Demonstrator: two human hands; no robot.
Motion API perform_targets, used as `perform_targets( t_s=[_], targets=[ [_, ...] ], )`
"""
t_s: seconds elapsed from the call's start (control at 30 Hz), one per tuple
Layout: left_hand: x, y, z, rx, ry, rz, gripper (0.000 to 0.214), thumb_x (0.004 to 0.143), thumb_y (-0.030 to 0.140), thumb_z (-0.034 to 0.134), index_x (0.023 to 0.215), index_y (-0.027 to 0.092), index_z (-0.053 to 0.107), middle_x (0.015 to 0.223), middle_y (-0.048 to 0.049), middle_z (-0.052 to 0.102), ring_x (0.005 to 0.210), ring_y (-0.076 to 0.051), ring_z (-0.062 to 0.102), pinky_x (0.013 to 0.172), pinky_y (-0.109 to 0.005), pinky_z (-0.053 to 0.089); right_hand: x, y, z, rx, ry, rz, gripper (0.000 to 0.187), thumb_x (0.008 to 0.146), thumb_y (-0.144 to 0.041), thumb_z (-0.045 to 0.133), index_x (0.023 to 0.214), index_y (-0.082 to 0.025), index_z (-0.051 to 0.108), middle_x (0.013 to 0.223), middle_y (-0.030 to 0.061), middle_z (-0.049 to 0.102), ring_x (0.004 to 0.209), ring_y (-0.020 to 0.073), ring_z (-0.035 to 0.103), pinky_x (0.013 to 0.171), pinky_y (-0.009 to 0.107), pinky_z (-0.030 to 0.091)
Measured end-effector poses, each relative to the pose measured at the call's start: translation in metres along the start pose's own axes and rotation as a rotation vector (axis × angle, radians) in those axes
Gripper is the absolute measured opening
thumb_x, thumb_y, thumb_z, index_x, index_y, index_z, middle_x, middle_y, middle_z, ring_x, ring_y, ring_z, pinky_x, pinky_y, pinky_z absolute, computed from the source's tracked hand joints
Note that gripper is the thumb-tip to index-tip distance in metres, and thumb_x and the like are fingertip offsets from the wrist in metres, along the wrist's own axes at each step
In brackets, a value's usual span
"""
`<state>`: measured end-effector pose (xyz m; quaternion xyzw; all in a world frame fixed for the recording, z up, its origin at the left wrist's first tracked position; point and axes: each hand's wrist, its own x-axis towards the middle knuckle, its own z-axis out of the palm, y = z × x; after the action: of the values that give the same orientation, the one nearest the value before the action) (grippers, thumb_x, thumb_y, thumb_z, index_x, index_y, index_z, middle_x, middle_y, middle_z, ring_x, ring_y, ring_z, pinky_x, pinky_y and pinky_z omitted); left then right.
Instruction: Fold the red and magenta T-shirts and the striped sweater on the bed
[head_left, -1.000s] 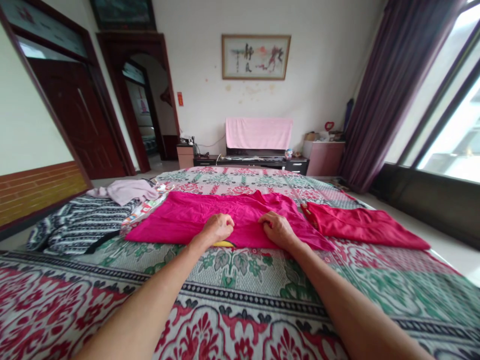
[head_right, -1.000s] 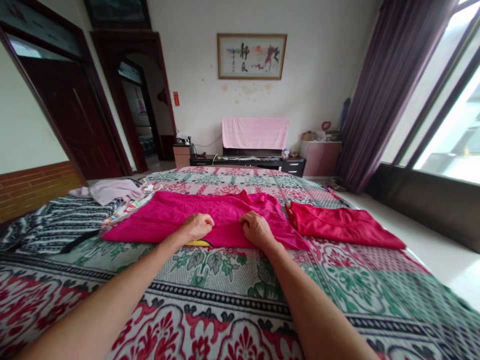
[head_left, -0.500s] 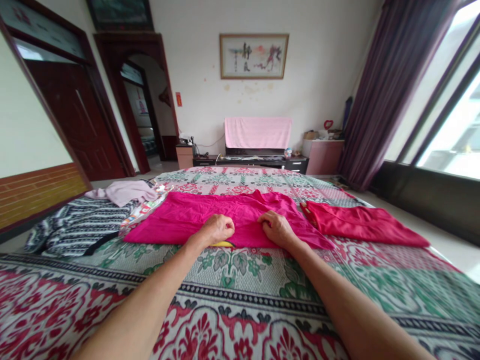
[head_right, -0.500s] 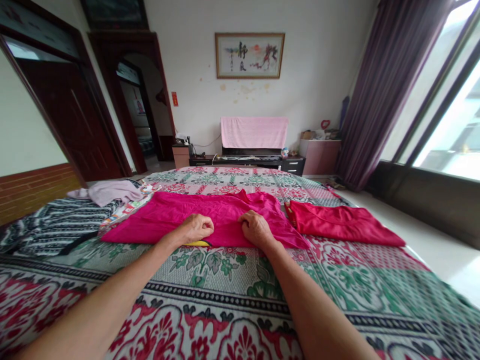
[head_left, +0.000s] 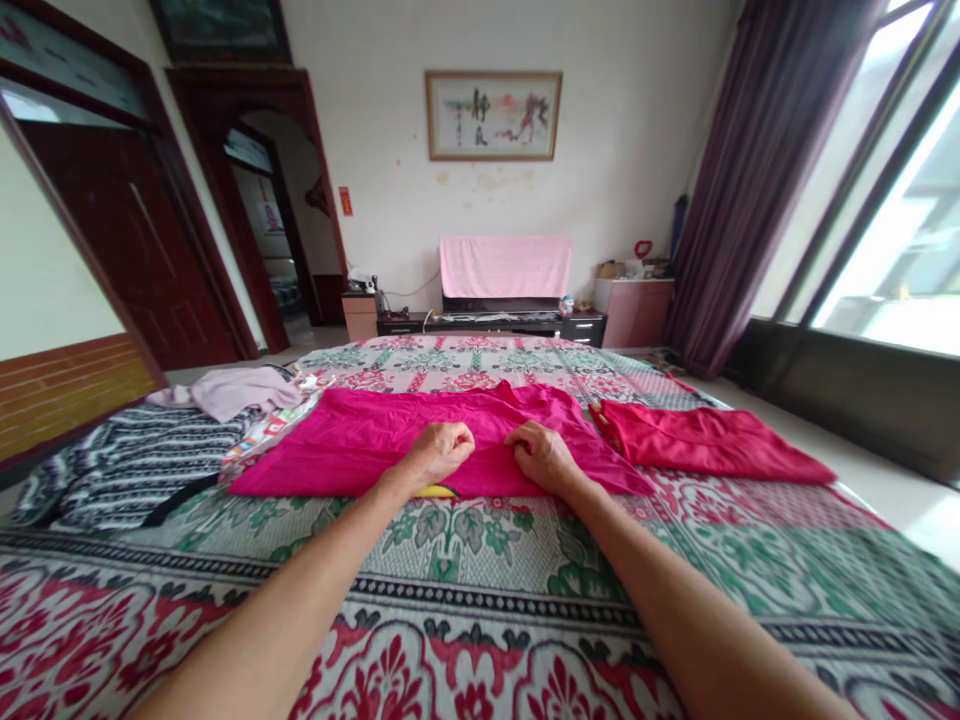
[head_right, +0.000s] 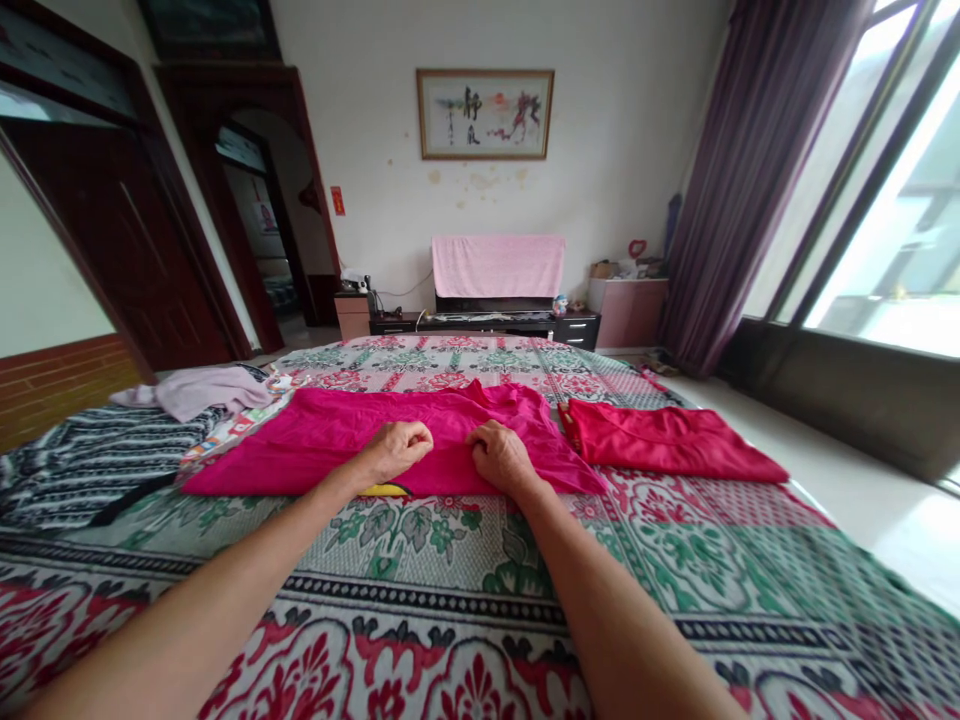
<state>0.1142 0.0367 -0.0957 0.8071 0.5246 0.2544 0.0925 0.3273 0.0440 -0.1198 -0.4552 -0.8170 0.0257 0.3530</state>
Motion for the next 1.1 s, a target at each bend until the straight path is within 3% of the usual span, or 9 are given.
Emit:
perform_targets(
  t_s=[0.3, 0.43, 0.53, 0.63, 0.73, 0.87, 1.1],
  targets=[
    [0.008, -0.001, 0.009, 0.153, -0.099, 0.041, 0.026, 0.076, 0.020, 0.049, 0.084, 0.019, 0.074, 0.073, -0.0029, 0.071, 0.067, -0.014, 0.061, 0.064, -0.022, 0.041, -0.001, 0.000, 0.002, 0.005, 0.005, 0.014, 0.028, 0.069, -0.006, 0.047, 0.079, -0.018, 0.070, 0.083, 0.0044, 0.070, 0.082, 0.0158, 0.062, 0.079, 0.024, 0.046],
    [0.006, 0.005, 0.012, 0.178, -0.083, 0.018, 0.023, 0.076, 0.023, 0.051, 0.084, 0.020, 0.073, 0.074, -0.0033, 0.071, 0.068, -0.015, 0.062, 0.064, -0.023, 0.041, -0.001, 0.002, 0.004, 0.002, 0.020, 0.011, 0.028, 0.069, -0.007, 0.046, 0.079, -0.019, 0.070, 0.082, 0.0039, 0.069, 0.080, 0.0152, 0.062, 0.078, 0.024, 0.046],
    [0.006, 0.010, 0.014, 0.245, -0.020, -0.077, 0.022, 0.078, 0.022, 0.049, 0.083, 0.021, 0.071, 0.075, -0.0039, 0.070, 0.071, -0.016, 0.062, 0.064, -0.024, 0.041, -0.001, 0.002, 0.004, 0.002, 0.020, 0.011, 0.028, 0.069, -0.007, 0.046, 0.079, -0.019, 0.070, 0.082, 0.0038, 0.069, 0.080, 0.0149, 0.062, 0.077, 0.024, 0.047],
    [0.006, 0.010, 0.012, 0.145, 0.031, -0.211, 0.019, 0.078, 0.020, 0.048, 0.079, 0.019, 0.067, 0.071, -0.0025, 0.068, 0.068, -0.015, 0.062, 0.063, -0.022, 0.041, -0.001, 0.001, 0.003, 0.004, 0.012, 0.010, 0.029, 0.069, -0.006, 0.046, 0.079, -0.019, 0.070, 0.083, 0.0039, 0.069, 0.081, 0.0151, 0.062, 0.077, 0.024, 0.047],
    [0.005, 0.001, 0.009, -0.124, 0.012, -0.269, 0.017, 0.076, 0.021, 0.047, 0.075, 0.018, 0.064, 0.062, 0.0006, 0.065, 0.059, -0.011, 0.060, 0.059, -0.020, 0.043, -0.001, 0.000, 0.003, 0.003, 0.013, 0.010, 0.028, 0.068, -0.006, 0.046, 0.079, -0.019, 0.070, 0.083, 0.0038, 0.069, 0.081, 0.0151, 0.062, 0.078, 0.024, 0.047],
    [0.004, -0.014, 0.012, -0.276, -0.011, -0.175, 0.018, 0.075, 0.026, 0.049, 0.075, 0.016, 0.064, 0.061, 0.0016, 0.063, 0.056, -0.011, 0.059, 0.056, -0.019, 0.043, -0.002, -0.001, 0.001, 0.007, 0.021, 0.007, 0.028, 0.069, -0.005, 0.046, 0.078, -0.018, 0.069, 0.082, 0.0041, 0.068, 0.079, 0.0150, 0.061, 0.077, 0.024, 0.047],
    [0.002, -0.011, 0.010, -0.098, -0.049, -0.078, 0.022, 0.072, 0.025, 0.055, 0.084, 0.017, 0.072, 0.073, -0.0015, 0.070, 0.067, -0.013, 0.061, 0.061, -0.021, 0.042, 0.000, -0.018, -0.006, 0.054, 0.058, -0.131, 0.030, 0.073, -0.004, 0.046, 0.087, -0.018, 0.068, 0.091, 0.0054, 0.065, 0.084, 0.0145, 0.060, 0.079, 0.024, 0.046]
  ],
)
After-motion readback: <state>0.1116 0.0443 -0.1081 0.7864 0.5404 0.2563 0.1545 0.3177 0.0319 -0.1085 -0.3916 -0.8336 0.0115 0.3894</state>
